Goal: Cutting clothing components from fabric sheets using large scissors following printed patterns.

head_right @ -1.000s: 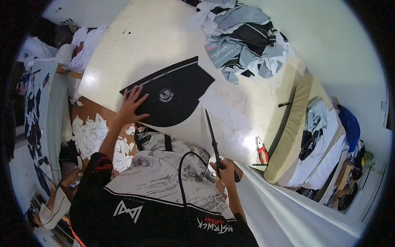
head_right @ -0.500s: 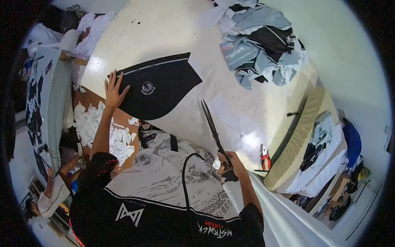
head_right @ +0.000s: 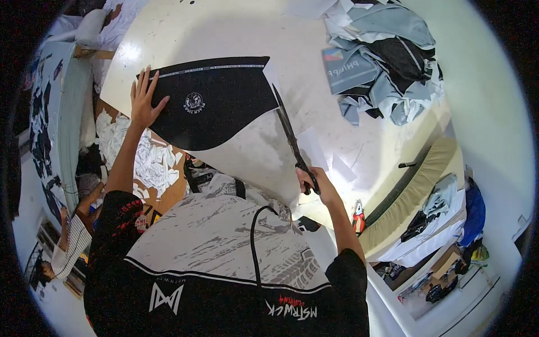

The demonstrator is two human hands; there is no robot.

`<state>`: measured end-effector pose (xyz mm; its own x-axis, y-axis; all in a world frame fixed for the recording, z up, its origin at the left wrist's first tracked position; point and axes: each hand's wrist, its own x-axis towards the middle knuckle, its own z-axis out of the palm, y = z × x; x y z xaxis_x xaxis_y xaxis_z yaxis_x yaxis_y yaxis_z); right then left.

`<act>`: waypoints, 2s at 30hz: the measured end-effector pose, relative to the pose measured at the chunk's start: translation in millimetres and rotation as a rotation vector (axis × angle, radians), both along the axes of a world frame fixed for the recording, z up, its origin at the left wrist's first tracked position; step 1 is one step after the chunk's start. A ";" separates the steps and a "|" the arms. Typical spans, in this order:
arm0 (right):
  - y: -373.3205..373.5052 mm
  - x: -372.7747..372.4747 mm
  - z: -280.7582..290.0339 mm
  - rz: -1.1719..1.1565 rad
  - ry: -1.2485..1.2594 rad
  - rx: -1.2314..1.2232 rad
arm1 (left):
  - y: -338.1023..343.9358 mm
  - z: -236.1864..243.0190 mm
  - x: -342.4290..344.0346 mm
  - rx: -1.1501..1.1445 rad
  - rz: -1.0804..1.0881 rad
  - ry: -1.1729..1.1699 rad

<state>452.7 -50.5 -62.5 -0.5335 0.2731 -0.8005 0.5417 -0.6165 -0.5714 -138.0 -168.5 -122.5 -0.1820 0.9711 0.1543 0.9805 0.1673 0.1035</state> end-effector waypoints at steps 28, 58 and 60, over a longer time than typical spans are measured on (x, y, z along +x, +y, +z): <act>8.2 -4.4 -5.1 -0.058 -0.186 0.012 | 4.5 -8.1 -4.9 0.011 -0.001 -0.026; 34.3 -32.5 -1.9 0.050 -0.219 0.043 | 4.0 0.6 -4.3 -0.018 0.028 -0.068; 36.1 -33.3 -3.0 0.030 -0.141 0.006 | 4.6 1.2 -5.3 -0.013 0.025 -0.068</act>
<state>419.4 -14.4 -65.4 -0.4236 0.2637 -0.8666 0.6352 -0.5956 -0.4917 -143.3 -163.8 -121.3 -0.2154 0.9681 0.1283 0.9668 0.1929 0.1673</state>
